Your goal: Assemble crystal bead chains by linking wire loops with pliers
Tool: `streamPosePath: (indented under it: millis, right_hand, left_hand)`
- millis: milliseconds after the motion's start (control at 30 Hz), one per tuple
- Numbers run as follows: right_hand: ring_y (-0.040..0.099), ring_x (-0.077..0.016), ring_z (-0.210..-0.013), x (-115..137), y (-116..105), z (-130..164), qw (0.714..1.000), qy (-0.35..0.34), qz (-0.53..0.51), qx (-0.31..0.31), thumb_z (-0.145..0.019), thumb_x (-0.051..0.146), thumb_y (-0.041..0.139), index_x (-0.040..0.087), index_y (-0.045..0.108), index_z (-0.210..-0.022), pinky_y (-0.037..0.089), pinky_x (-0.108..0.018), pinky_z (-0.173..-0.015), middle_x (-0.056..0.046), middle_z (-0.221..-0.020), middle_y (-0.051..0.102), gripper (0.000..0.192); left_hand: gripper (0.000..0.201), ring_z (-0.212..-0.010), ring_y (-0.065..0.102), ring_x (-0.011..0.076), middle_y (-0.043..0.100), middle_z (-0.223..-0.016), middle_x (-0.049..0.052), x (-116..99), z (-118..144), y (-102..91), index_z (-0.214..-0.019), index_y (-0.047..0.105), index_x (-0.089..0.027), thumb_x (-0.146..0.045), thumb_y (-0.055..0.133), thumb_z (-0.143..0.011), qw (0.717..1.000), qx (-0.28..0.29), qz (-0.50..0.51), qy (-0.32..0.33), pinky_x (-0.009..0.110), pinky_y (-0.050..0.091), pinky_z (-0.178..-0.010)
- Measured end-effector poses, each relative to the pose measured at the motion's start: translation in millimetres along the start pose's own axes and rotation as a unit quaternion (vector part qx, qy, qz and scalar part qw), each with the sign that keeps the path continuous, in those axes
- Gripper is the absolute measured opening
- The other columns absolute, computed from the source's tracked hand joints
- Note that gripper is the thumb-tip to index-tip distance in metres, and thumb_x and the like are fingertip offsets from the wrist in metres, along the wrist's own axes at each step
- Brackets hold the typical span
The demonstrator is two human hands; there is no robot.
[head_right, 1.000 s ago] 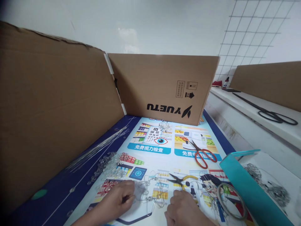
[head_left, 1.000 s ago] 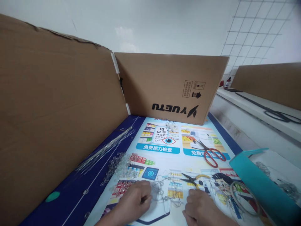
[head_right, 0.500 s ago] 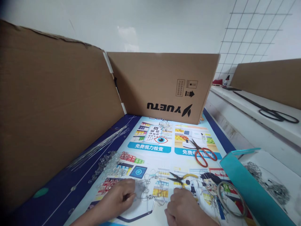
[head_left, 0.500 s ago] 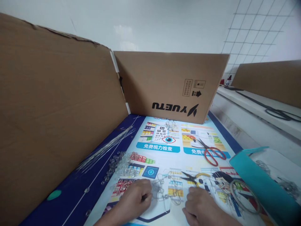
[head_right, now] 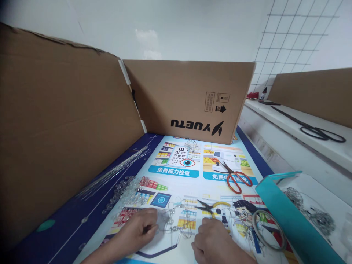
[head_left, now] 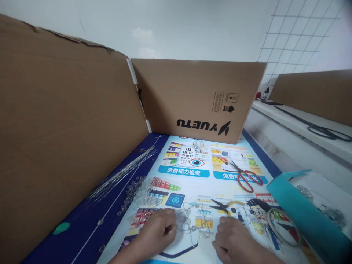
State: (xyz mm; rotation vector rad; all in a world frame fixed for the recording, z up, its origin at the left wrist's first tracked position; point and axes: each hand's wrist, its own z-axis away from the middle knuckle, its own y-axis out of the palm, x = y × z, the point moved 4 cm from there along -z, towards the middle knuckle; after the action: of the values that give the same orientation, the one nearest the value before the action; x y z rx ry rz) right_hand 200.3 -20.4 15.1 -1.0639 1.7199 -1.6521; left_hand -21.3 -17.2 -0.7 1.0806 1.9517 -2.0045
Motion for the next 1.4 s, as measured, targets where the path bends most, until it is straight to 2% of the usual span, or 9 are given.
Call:
streamPosePath:
  millis: [367, 1400]
  right_hand:
    - [0.043, -0.0126, -0.056, -1.1, 1.7, 0.5, 1.000, 0.005, 0.007, 0.018, -0.071, 0.016, 0.050, 0.018, 0.043, -0.049, 0.023, -0.028, -0.053, -0.001, -0.051, 0.053, 0.023]
    - [0.045, -0.0122, -0.056, -0.6, 1.0, 0.8, 1.000, 0.011, 0.007, 0.010, -0.071, 0.016, 0.050, 0.018, 0.044, -0.050, 0.027, -0.028, -0.054, 0.000, -0.052, 0.054, 0.022]
  left_hand:
    - [0.026, -0.059, 0.043, 0.0125, 0.042, -0.059, -0.003, 0.4, -0.2, 1.9, -0.057, 0.022, -0.020, -0.006, 0.043, -0.067, 1.000, 0.005, -0.006, -0.002, 0.024, 0.026, -0.055]
    - [0.026, -0.058, 0.043, 0.0125, 0.042, -0.058, -0.003, -0.6, -0.8, 0.8, -0.056, 0.022, -0.020, -0.008, 0.043, -0.067, 1.000, 0.001, -0.007, -0.001, 0.024, 0.027, -0.055]
